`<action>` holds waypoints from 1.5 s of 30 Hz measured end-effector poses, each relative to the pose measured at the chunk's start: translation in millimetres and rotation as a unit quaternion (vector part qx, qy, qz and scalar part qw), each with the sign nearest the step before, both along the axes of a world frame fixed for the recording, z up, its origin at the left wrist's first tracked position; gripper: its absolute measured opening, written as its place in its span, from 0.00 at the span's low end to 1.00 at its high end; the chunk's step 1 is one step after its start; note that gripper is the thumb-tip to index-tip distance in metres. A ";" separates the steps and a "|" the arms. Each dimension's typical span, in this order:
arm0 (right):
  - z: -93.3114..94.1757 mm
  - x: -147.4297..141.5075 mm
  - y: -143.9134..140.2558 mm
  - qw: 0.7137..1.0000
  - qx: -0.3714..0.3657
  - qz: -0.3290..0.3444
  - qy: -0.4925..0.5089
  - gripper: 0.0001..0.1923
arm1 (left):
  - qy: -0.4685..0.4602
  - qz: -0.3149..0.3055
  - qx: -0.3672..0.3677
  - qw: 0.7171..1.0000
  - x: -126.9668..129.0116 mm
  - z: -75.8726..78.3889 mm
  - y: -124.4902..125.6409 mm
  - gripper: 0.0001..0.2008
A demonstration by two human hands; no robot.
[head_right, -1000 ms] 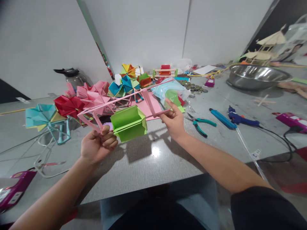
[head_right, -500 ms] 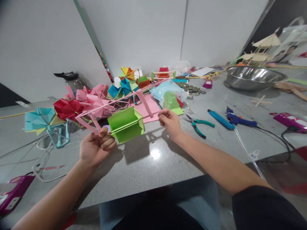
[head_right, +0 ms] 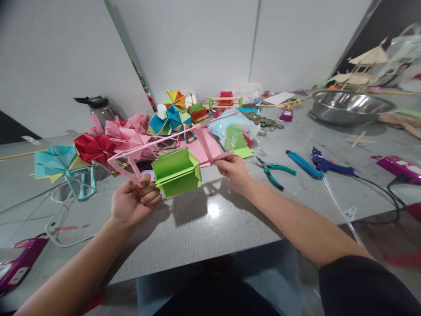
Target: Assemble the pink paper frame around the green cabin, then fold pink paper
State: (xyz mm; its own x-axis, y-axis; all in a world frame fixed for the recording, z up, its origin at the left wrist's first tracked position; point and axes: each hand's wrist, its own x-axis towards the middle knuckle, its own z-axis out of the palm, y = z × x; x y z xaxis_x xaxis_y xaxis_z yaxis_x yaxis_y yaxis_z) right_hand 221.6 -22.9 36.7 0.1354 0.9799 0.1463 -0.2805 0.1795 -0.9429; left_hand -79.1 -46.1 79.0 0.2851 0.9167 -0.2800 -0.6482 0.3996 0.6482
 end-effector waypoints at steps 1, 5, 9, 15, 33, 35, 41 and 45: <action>0.6 -0.3 -0.1 1.000 0.002 -0.003 0.000 0.11 | 0.001 0.001 -0.003 1.000 0.2 0.2 -0.1 0.08; 2.3 -2.6 -1.2 1.000 0.012 -0.017 -0.010 0.09 | 0.001 -0.007 0.002 1.000 -0.9 -0.5 -0.1 0.08; 3.7 -2.6 -0.8 0.999 0.029 -0.039 -0.013 0.08 | -0.005 -0.027 0.036 0.999 -4.1 -0.8 0.0 0.11; 2.9 0.3 -2.1 0.995 0.039 -0.043 -0.078 0.25 | 0.013 -0.022 0.067 0.997 -6.6 -2.2 0.7 0.13; -11.0 1.3 -18.2 0.850 0.271 -0.095 -0.442 0.21 | 0.054 0.054 0.232 0.970 3.6 -16.5 -10.7 0.13; -12.6 2.1 -18.4 0.834 0.265 -0.066 -0.480 0.28 | 0.061 0.064 0.238 0.967 4.7 -18.0 -11.5 0.14; -18.2 0.2 -20.0 0.790 0.239 -0.045 -0.563 0.39 | 0.062 0.073 0.231 0.968 6.3 -20.1 -14.0 0.16; -19.2 0.6 -19.3 0.795 0.231 -0.039 -0.560 0.44 | 0.065 0.073 0.255 0.962 7.2 -20.8 -14.7 0.15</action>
State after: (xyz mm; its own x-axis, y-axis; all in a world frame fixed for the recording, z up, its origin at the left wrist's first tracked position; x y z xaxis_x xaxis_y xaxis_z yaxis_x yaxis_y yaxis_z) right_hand 222.2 -42.2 17.6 -0.2755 0.7810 0.5605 0.7166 0.5555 -0.4219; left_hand -71.9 -60.7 58.2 0.1355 0.9720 0.1921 -0.5734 -0.0812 0.8152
